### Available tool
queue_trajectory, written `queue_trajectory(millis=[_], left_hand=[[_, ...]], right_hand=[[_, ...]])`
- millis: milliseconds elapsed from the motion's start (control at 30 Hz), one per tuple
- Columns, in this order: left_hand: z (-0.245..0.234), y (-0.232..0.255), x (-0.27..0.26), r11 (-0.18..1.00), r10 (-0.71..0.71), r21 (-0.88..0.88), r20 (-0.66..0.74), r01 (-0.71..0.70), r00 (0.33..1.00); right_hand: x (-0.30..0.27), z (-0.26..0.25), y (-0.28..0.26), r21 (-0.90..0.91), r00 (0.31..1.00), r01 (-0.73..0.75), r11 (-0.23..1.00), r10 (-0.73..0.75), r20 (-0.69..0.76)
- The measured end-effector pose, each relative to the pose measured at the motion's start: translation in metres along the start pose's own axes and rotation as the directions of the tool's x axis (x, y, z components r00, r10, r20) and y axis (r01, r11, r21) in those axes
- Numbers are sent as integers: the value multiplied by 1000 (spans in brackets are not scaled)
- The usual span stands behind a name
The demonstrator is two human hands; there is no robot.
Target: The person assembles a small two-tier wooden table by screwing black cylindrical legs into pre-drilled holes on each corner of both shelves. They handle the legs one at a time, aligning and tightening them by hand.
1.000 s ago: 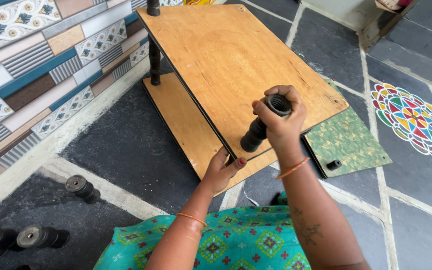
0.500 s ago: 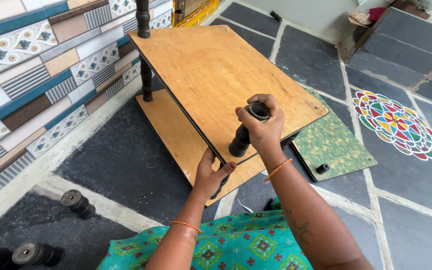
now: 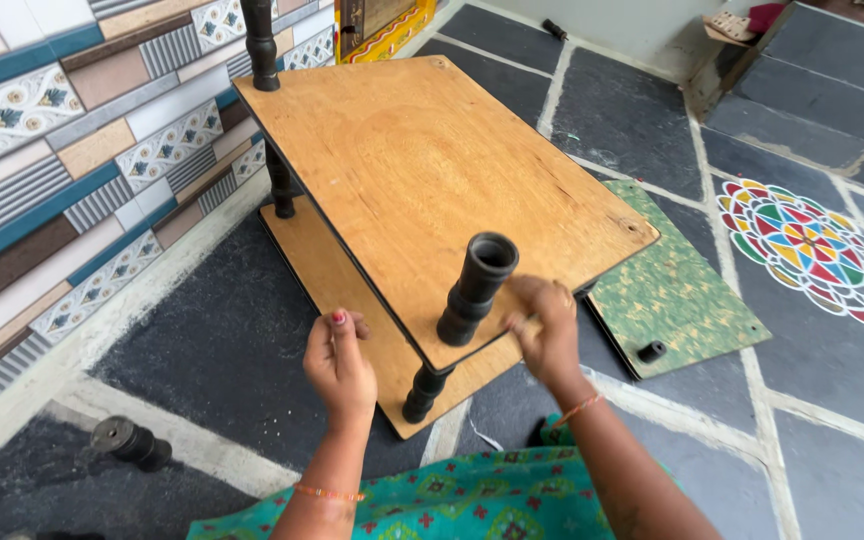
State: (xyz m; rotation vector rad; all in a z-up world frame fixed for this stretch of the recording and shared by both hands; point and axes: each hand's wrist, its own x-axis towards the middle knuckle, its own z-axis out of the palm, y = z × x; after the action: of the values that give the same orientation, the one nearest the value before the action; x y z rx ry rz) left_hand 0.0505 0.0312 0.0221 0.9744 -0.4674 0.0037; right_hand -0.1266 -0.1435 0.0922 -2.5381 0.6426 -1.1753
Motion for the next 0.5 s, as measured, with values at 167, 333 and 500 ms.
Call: queue_trajectory(millis=[167, 333, 500], left_hand=[[22, 34, -9, 997, 56, -51, 109, -51, 992], [46, 78, -23, 885, 344, 218, 290, -412, 893], [98, 114, -20, 576, 635, 305, 417, -758, 650]], right_hand=[[-14, 21, 17, -103, 966, 247, 963, -254, -55], [-14, 29, 20, -128, 962, 242, 962, -255, -101], [-16, 35, 28, -89, 951, 258, 962, -269, -154]])
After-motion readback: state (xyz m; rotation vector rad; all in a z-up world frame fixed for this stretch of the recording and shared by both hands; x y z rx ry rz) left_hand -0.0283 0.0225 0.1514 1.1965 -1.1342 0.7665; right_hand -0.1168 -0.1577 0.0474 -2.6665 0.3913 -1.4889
